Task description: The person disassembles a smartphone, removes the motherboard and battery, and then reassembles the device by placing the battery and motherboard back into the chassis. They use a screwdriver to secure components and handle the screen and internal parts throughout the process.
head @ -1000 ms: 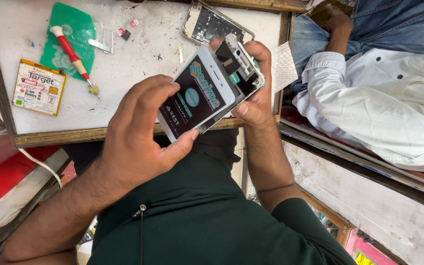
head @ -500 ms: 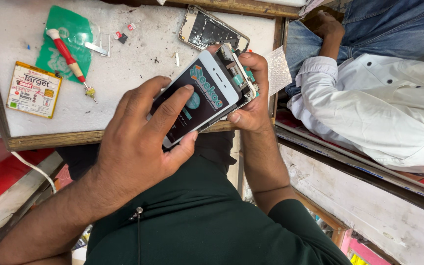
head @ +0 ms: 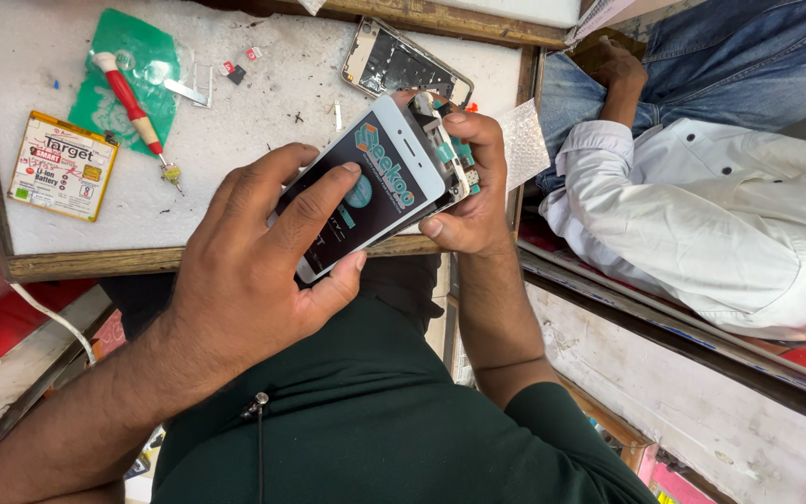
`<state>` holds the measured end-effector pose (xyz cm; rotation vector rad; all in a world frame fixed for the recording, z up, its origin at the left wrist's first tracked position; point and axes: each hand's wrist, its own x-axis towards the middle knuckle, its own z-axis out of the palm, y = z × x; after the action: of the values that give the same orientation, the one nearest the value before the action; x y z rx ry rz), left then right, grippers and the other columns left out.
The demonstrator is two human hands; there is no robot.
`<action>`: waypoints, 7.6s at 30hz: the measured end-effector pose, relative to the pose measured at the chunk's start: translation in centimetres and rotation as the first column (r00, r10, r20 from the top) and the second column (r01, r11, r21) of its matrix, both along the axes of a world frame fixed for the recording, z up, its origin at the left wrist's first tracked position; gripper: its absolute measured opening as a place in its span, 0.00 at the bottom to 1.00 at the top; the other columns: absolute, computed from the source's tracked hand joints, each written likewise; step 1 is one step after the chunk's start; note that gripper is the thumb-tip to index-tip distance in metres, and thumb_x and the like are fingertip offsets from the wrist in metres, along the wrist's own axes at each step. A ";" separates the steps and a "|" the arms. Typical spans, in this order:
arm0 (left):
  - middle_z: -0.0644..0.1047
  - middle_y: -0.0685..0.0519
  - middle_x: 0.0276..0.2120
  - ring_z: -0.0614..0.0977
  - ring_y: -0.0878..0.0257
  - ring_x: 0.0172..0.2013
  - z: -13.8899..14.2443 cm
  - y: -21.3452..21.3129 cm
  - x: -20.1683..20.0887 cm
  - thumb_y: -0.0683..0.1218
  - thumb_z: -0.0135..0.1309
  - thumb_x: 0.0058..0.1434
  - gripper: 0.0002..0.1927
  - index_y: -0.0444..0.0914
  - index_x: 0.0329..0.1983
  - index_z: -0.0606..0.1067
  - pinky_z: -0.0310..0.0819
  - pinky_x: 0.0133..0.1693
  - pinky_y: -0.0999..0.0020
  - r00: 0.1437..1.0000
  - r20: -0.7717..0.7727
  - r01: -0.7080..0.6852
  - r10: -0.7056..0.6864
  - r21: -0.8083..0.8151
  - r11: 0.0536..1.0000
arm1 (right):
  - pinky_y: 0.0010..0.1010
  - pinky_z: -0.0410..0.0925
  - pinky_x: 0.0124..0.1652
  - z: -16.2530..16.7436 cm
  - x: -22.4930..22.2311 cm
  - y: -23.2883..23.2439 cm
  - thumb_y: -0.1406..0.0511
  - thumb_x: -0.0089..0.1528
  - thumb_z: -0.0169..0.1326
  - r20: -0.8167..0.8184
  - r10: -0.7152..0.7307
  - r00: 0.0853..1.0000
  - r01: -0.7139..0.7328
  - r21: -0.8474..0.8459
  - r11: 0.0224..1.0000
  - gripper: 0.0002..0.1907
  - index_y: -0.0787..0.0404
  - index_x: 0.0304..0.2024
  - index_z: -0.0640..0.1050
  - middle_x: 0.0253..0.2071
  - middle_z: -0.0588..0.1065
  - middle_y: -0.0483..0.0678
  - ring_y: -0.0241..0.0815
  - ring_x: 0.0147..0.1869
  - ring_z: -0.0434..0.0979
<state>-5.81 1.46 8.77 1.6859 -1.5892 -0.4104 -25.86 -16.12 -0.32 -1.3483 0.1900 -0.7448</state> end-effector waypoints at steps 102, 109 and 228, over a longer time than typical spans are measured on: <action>0.66 0.38 0.65 0.73 0.44 0.65 -4.9 -1.2 -0.4 0.50 0.65 0.65 0.37 0.40 0.73 0.62 0.76 0.62 0.53 0.969 -0.227 0.085 -0.103 -0.087 0.993 | 0.60 0.75 0.66 0.2 2.5 1.3 0.61 0.61 0.68 0.003 0.019 1.000 -0.019 0.082 0.996 0.55 0.44 0.78 0.45 0.68 0.66 0.68 0.61 0.69 0.76; 0.68 0.40 0.66 0.77 0.49 0.65 -4.6 -2.0 0.7 0.46 0.65 0.67 0.36 0.37 0.73 0.62 0.79 0.63 0.57 0.888 -0.444 0.111 -0.123 -0.052 0.992 | 0.47 0.73 0.69 2.1 3.1 1.3 0.57 0.61 0.70 -0.139 -0.029 0.990 0.053 0.174 0.983 0.57 0.49 0.78 0.43 0.69 0.67 0.64 0.53 0.69 0.74; 0.73 0.37 0.63 0.78 0.43 0.63 -2.8 -0.3 0.3 0.54 0.59 0.71 0.26 0.34 0.65 0.73 0.77 0.62 0.52 0.998 -0.062 -0.009 0.000 -0.152 0.988 | 0.47 0.79 0.54 2.7 8.1 3.0 0.42 0.69 0.54 -0.007 -0.324 0.946 0.301 0.384 0.873 0.42 0.49 0.74 0.50 0.64 0.66 0.60 0.55 0.63 0.77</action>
<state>-5.53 1.13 6.01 1.5462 -1.5317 -0.3274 -17.72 -13.08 2.35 -0.9304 0.4924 -0.9619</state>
